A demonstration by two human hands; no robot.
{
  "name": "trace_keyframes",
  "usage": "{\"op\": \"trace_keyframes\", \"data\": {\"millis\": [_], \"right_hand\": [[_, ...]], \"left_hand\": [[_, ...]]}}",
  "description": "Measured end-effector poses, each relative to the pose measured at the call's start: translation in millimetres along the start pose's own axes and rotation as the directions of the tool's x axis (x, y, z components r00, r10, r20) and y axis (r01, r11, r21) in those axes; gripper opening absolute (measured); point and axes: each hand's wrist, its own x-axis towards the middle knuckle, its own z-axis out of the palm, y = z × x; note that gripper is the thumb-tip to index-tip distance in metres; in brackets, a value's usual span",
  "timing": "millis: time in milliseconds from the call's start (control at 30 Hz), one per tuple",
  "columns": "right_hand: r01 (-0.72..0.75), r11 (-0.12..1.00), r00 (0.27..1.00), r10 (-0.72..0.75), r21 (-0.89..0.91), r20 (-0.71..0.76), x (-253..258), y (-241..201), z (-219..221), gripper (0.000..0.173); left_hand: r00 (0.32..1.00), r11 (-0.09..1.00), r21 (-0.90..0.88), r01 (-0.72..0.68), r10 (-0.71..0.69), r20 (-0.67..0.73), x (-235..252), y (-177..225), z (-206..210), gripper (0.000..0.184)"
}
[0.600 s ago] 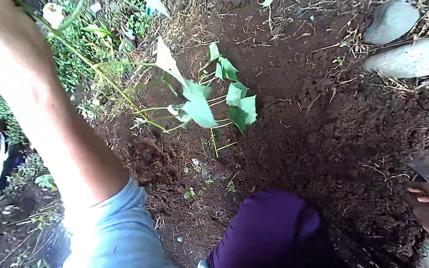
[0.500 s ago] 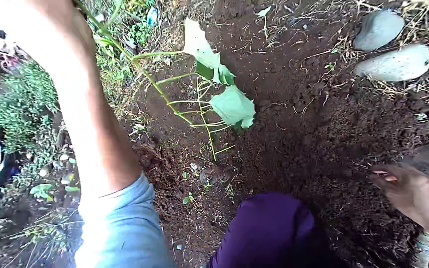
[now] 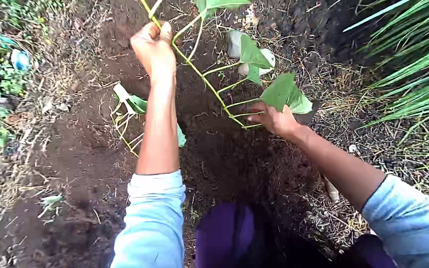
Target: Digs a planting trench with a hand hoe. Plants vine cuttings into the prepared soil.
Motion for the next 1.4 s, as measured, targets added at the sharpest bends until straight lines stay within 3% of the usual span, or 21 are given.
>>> {"op": "trace_keyframes", "data": {"millis": [100,233,333,500,567,700,800,900,1100,1267,1400], "right_hand": [[-0.184,0.981,0.973,0.173,0.061,0.152,4.4,24.9,11.5,0.040],[-0.284,0.948,0.942,0.304,-0.143,0.143,3.9,49.4,69.6,0.024],[-0.415,0.859,0.867,0.473,-0.300,0.156,17.3,53.2,87.6,0.031],[-0.342,0.856,0.872,0.442,-0.387,0.208,27.0,48.6,93.4,0.040],[-0.321,0.858,0.858,0.442,-0.401,0.261,28.7,53.8,101.8,0.037],[-0.488,0.801,0.806,0.566,-0.348,0.172,31.8,62.4,108.0,0.034],[-0.531,0.770,0.741,0.625,-0.354,0.246,32.2,56.2,111.1,0.038],[-0.466,0.834,0.773,0.546,-0.294,0.324,33.6,61.9,123.6,0.039],[-0.443,0.807,0.702,0.583,-0.390,0.409,50.6,48.5,126.3,0.039],[-0.568,0.805,0.732,0.590,-0.173,0.341,56.8,63.3,146.5,0.046],[-0.546,0.797,0.727,0.604,-0.257,0.326,55.3,65.1,142.5,0.044]], "left_hand": [[0.977,0.978,-0.051,0.203,-0.199,0.077,0.9,-38.9,48.0,0.018],[0.938,0.943,-0.031,0.330,-0.325,0.120,-8.8,-103.8,88.5,0.021],[0.891,0.900,0.005,0.437,-0.433,0.134,-19.4,-153.6,108.3,0.023],[0.810,0.827,0.088,0.555,-0.562,0.168,-46.4,-220.8,134.9,0.025],[0.790,0.810,0.188,0.556,-0.585,0.184,-57.8,-226.7,141.9,0.025],[0.726,0.727,0.290,0.623,-0.675,0.132,-62.3,-220.8,142.0,0.026],[0.583,0.580,0.122,0.805,-0.813,0.021,-63.9,-221.9,143.1,0.027],[0.489,0.490,-0.089,0.867,-0.871,-0.035,-71.3,-216.1,145.3,0.028],[0.478,0.472,0.098,0.876,-0.877,-0.043,-58.5,-217.7,150.3,0.028],[0.524,0.510,0.178,0.842,-0.850,-0.043,-41.0,-230.5,153.6,0.025],[0.557,0.538,0.250,0.805,-0.831,-0.004,-39.8,-234.7,149.5,0.019]]}}
